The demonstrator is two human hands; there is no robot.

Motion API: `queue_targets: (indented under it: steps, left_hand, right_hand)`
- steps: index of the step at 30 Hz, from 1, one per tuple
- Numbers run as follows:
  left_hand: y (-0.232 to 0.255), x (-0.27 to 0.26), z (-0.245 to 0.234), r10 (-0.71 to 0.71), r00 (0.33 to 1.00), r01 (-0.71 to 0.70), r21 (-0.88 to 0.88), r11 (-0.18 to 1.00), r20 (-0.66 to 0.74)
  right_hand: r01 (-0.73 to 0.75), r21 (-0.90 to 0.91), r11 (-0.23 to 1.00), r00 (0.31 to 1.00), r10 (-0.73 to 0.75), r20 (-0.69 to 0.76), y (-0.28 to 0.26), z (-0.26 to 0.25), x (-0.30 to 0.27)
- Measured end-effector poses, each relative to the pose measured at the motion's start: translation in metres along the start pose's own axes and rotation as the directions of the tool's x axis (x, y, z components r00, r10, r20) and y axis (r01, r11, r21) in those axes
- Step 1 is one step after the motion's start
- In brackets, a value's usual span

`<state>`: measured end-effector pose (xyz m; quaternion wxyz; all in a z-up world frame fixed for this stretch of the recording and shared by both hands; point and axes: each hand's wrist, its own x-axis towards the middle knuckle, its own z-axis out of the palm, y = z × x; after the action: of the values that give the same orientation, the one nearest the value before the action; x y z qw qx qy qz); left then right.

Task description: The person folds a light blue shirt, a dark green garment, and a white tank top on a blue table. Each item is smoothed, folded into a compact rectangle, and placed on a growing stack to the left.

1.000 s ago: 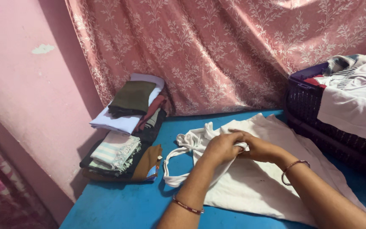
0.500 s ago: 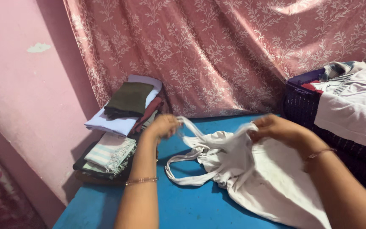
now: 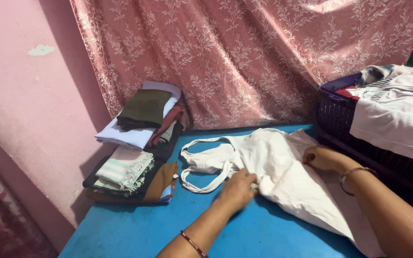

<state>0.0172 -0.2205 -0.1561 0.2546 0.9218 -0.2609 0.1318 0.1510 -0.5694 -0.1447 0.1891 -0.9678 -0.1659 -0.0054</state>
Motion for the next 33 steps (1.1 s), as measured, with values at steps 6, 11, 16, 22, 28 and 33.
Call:
queue_targets:
  steps: [6,11,16,22,28,33]
  left_hand:
    - [-0.101,0.016,-0.06,-0.043,0.854,0.271,0.373,0.887,-0.519]
    - [-0.113,0.004,-0.087,-0.527,0.785,0.597,0.176,0.782,-0.325]
    - [-0.078,0.001,-0.083,-0.676,0.729,0.684,0.17,0.71,-0.109]
    - [-0.095,0.022,-0.059,-0.728,0.685,0.725,0.116,0.679,-0.024]
    - [-0.179,0.025,-0.035,-0.786,0.609,0.45,-0.862,0.234,0.105]
    - [-0.198,0.032,-0.01,-0.822,0.552,0.266,-0.904,0.334,-0.141]
  right_hand:
    - [-0.33,0.196,0.924,0.877,0.223,0.425,-0.07,-0.026,-0.058]
    - [-0.209,0.361,0.909,0.967,0.247,-0.062,-0.073,-0.045,-0.032]
    - [-0.164,0.166,0.972,0.943,0.203,-0.262,-0.044,0.005,0.014]
    - [-0.142,0.204,0.969,0.946,0.194,-0.261,-0.083,0.045,0.021]
    - [0.072,0.892,0.446,0.846,0.447,-0.292,-0.066,-0.002,-0.001]
    - [0.24,0.955,0.173,0.91,0.303,-0.284,-0.072,-0.015,-0.01]
